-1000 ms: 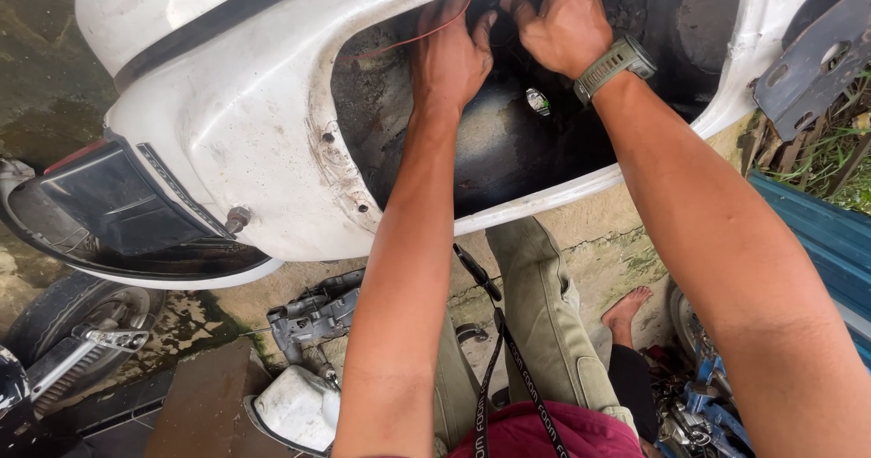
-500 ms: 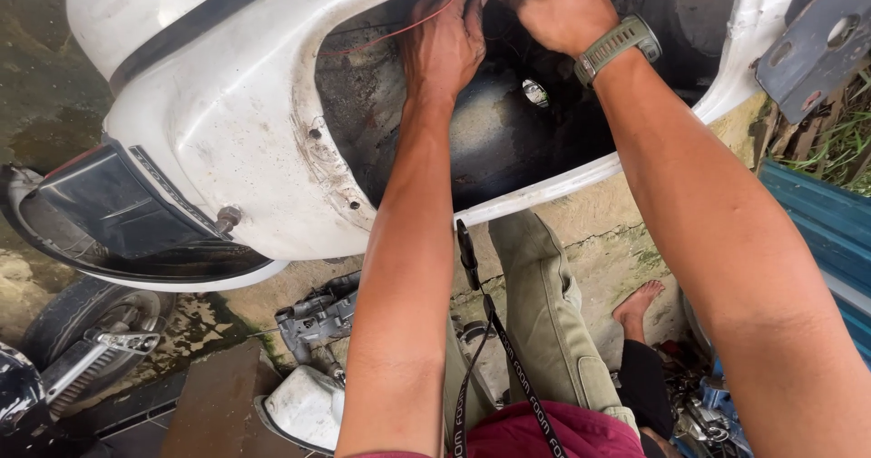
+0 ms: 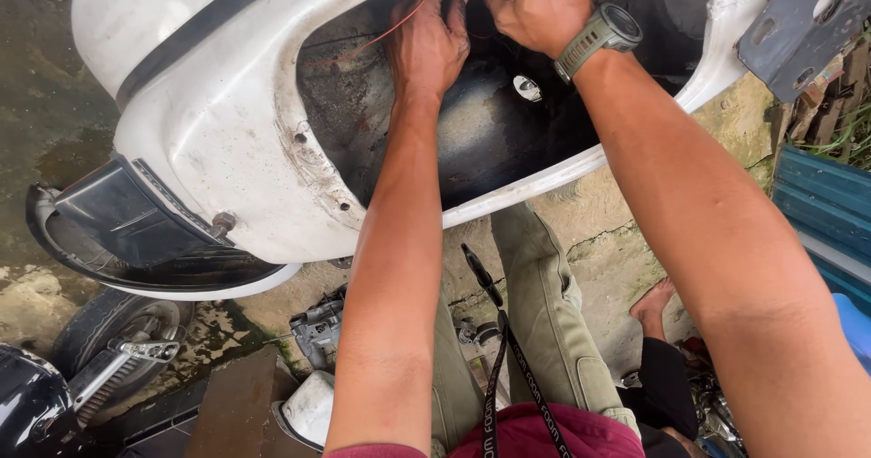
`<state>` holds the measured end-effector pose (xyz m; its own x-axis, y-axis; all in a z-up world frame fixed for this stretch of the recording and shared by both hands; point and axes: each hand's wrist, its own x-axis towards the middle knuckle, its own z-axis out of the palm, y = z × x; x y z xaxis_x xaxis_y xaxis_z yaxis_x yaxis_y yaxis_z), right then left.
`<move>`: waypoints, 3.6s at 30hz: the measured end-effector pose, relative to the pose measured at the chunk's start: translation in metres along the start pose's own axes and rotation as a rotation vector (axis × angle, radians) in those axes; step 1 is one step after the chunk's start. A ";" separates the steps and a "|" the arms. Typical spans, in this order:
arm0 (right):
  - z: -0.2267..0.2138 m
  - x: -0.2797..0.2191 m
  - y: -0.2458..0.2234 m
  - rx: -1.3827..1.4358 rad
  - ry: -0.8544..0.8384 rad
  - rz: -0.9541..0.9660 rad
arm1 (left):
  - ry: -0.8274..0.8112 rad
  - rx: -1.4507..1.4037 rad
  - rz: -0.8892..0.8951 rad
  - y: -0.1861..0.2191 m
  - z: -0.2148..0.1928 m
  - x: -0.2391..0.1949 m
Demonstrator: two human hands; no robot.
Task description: The person works on the wiring inside the rear storage compartment of a white scooter, using a lighter to heat-shrink a wire connection. They then move to the engine area to connect wires to a small electrical component.
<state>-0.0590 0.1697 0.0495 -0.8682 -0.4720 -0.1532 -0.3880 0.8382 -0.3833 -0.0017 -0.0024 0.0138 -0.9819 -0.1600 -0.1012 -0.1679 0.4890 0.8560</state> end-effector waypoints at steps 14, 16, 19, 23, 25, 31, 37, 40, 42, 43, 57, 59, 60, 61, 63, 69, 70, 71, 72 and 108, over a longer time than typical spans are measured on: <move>-0.125 -0.114 -0.115 0.433 0.282 -0.127 | -0.049 0.111 0.211 -0.013 -0.008 0.008; -0.133 -0.167 -0.107 0.549 0.362 -0.077 | -0.052 0.159 0.270 -0.001 -0.011 0.008; -0.101 -0.251 -0.068 0.677 0.614 0.178 | -0.075 0.197 0.362 0.018 -0.018 0.006; 0.010 -0.291 0.037 0.804 0.834 0.724 | -0.112 0.241 0.433 0.035 -0.019 0.003; 0.063 -0.282 0.092 0.669 0.754 0.747 | -0.125 0.258 0.434 0.037 -0.020 0.003; 0.170 -0.207 0.155 0.205 0.464 0.539 | -0.115 0.265 0.490 0.029 -0.022 0.013; 0.169 -0.187 0.130 0.957 0.595 0.900 | -0.056 0.211 0.476 0.028 -0.020 0.015; 0.139 -0.201 0.114 0.739 0.618 0.782 | -0.050 0.157 0.362 0.028 -0.021 0.013; 0.090 -0.230 0.087 0.441 0.599 0.710 | -0.050 0.145 0.330 0.027 -0.020 0.013; 0.056 -0.248 0.063 0.467 0.592 0.792 | -0.035 0.148 0.335 0.026 -0.020 0.013; -0.072 -0.028 -0.115 1.747 0.236 1.361 | -0.073 0.121 -0.101 0.021 -0.022 0.017; -0.040 -0.004 -0.101 1.557 0.137 1.423 | -0.040 0.109 -0.095 0.017 -0.016 0.019; -0.025 0.001 -0.094 1.465 0.138 1.416 | -0.025 0.105 -0.092 0.013 -0.014 0.020; -0.010 0.003 -0.089 1.371 0.132 1.413 | -0.019 0.097 -0.089 0.010 -0.012 0.020; 0.012 0.006 -0.077 1.263 0.131 1.387 | -0.007 0.078 -0.081 0.004 -0.006 0.021; 0.041 0.010 -0.055 1.289 0.184 1.266 | -0.077 0.111 -0.125 -0.004 0.001 0.021; 0.042 0.013 -0.054 1.281 0.181 1.288 | -0.056 0.114 -0.105 -0.004 0.002 0.025; 0.045 0.010 -0.056 1.270 0.167 1.320 | -0.039 0.118 -0.096 -0.005 0.004 0.023; 0.047 0.008 -0.058 1.289 0.169 1.305 | -0.022 0.123 -0.087 -0.006 0.005 0.019; 0.047 0.013 -0.051 1.298 0.072 1.192 | -0.060 -0.054 -0.238 -0.002 0.001 0.022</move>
<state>-0.0358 0.1074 0.0241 -0.4940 0.2204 -0.8411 0.8522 -0.0694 -0.5187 -0.0231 -0.0061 0.0096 -0.9190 -0.2134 -0.3314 -0.3916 0.3972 0.8300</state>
